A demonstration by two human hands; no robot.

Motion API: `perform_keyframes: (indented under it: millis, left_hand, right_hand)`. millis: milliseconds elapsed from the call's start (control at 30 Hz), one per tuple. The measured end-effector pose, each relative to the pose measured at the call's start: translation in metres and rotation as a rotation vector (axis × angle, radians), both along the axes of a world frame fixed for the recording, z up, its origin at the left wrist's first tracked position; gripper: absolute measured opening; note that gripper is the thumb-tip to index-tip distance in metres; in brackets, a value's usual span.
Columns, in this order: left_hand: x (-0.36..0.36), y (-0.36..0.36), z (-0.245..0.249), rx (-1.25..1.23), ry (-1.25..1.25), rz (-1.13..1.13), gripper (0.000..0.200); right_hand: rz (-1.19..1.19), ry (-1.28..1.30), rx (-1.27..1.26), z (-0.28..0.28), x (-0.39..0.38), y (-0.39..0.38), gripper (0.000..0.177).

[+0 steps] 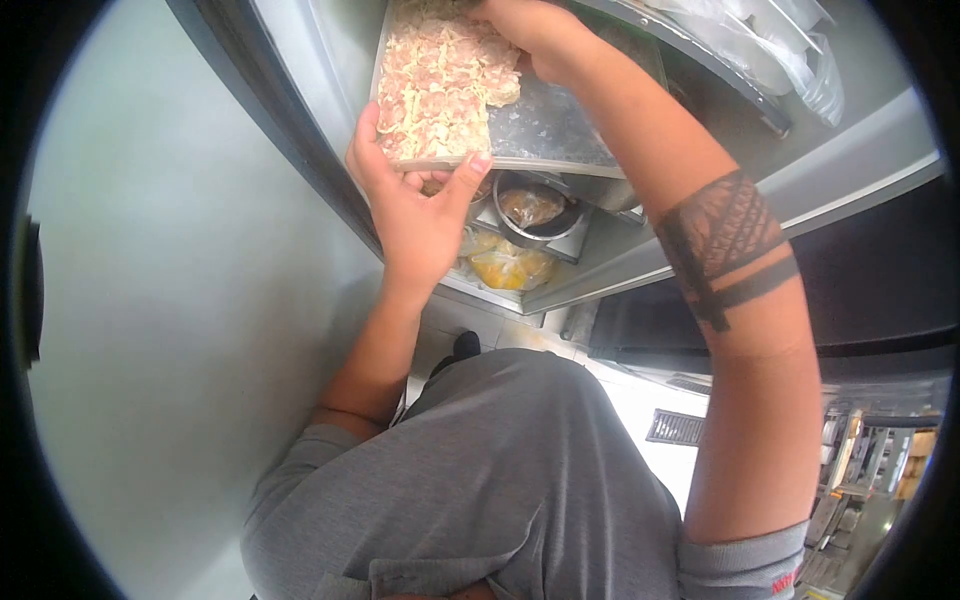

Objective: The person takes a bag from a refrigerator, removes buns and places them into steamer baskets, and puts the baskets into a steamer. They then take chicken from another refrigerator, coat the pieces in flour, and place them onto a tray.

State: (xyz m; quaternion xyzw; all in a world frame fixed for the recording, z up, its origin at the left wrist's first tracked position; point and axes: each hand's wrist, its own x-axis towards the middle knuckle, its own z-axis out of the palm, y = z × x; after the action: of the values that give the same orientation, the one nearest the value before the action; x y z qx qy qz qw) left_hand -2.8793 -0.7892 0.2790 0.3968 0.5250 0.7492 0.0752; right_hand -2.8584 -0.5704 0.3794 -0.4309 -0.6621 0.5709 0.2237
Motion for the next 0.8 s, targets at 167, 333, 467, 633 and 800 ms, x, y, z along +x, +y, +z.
perform_keyframes:
  millis: [167,333,467,633,800]
  left_hand:
    - [-0.003,0.002,-0.006,0.002,0.019,0.031,0.105]
    - [-0.002,0.002,-0.009,0.007,-0.055,-0.028,0.106]
    - [-0.003,0.003,-0.01,0.04,0.022,0.003,0.107]
    - [-0.007,0.001,-0.004,0.019,0.028,0.008,0.107]
    - [-0.008,0.003,-0.005,0.039,0.06,0.015,0.107]
  right_hand:
    - [0.003,0.009,-0.007,-0.007,-0.008,0.012,0.024]
    - [0.007,-0.098,-0.02,-0.009,-0.011,0.017,0.022]
    - [0.161,-0.104,0.377,-0.025,-0.004,0.035,0.02]
    - [0.009,-0.054,0.111,-0.008,0.018,0.005,0.027]
    - [-0.003,-0.345,0.317,0.025,0.036,-0.023,0.047]
